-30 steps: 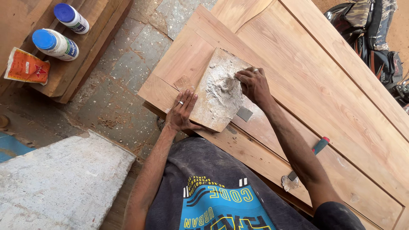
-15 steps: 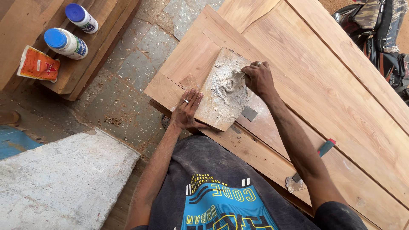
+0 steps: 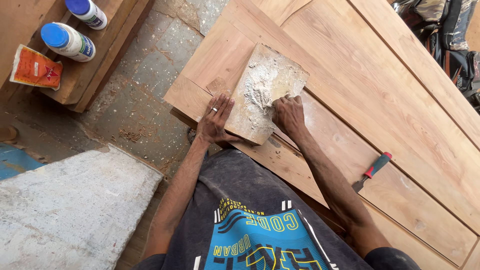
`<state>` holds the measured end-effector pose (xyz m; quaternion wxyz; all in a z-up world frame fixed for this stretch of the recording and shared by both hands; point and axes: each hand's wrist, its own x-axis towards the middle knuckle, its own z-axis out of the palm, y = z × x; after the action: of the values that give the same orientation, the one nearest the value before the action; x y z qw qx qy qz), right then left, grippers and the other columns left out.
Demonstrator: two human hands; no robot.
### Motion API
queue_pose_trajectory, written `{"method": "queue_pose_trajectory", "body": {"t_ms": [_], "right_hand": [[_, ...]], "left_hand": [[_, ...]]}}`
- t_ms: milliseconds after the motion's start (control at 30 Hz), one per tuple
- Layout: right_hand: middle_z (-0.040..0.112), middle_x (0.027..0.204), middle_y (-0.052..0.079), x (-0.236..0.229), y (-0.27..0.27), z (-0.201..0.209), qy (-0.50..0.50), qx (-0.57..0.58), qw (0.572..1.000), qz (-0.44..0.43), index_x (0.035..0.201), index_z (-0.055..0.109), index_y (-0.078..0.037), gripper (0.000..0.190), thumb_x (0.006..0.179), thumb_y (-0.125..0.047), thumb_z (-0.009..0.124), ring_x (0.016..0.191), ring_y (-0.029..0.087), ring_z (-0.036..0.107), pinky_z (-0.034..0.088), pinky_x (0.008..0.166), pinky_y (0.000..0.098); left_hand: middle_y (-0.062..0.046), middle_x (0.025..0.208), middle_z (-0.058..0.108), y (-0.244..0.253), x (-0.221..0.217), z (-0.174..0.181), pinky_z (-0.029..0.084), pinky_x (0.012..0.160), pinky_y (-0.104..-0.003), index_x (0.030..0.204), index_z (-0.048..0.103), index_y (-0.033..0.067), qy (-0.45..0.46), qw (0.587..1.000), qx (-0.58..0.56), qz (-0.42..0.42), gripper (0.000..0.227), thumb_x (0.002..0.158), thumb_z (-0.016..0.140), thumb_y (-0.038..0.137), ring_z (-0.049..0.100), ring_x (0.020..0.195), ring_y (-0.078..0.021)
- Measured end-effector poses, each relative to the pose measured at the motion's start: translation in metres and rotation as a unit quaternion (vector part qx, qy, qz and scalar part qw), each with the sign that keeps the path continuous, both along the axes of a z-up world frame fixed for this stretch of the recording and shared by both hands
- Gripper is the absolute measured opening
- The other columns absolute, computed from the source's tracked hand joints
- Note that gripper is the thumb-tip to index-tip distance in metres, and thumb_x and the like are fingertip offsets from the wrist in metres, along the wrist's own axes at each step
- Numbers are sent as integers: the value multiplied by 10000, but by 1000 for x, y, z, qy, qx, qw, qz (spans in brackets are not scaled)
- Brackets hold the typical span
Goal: The person mixes a white powder with a liquid on a small board using a putty knife to form a paste. Then the person applies the paste into a gap on a wooden door panel using the putty knife.
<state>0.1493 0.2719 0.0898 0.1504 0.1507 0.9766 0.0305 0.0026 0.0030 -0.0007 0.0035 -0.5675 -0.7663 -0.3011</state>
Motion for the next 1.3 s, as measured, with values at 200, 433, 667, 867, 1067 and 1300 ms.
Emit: {"method": "queue_pose_trajectory", "body": {"t_ms": [200,433,667,867,1067,1300], "right_hand": [[738,827,120,-32,26,34,207,-150,945,-204,983,719,-27,178,946,-54,547,580,187,510,466,611,357],[759,919,147,-13,-4,6,217,56,975,8,1112,686,-7,206,996,-45,520,652,243,575,524,628,364],[557,540,79,-1,-17,23,1,-21,1000,18,914,747,-86,275,1072,-119,523,530,172,448,445,615,306],[770,802,31,-46,40,71,236,-66,969,15,914,812,-123,169,888,-58,658,750,155,598,453,717,369],[778,839,20,-69,61,50,195,-31,976,91,874,784,-128,174,896,-64,624,727,140,604,467,796,383],[522,558,1,-43,86,23,59,-16,994,86,711,600,-131,337,1032,-140,498,484,125,319,385,537,342]], "left_hand": [[-233,1593,418,-6,-1,6,183,1297,-507,1564,319,-61,-29,1000,10,-7,1466,596,567,1012,322,1528,-366],[-258,1594,400,-1,-4,2,181,1292,-510,1560,323,-59,-13,1000,13,-3,1437,626,531,1013,306,1529,-378],[-260,1605,389,3,-6,-7,177,1298,-503,1569,312,-47,-7,1000,21,0,1438,639,459,1040,307,1533,-374],[-250,1616,385,-3,-1,-8,172,1301,-494,1582,298,-39,7,1000,0,-1,1447,637,449,1046,309,1541,-368],[-246,1612,390,-2,-1,-5,187,1301,-489,1584,303,-32,-19,1000,1,-2,1457,621,452,1051,322,1534,-365],[-230,1618,392,-2,0,-6,221,1296,-494,1582,329,-29,-35,999,1,2,1442,632,451,1049,324,1538,-358]]}}
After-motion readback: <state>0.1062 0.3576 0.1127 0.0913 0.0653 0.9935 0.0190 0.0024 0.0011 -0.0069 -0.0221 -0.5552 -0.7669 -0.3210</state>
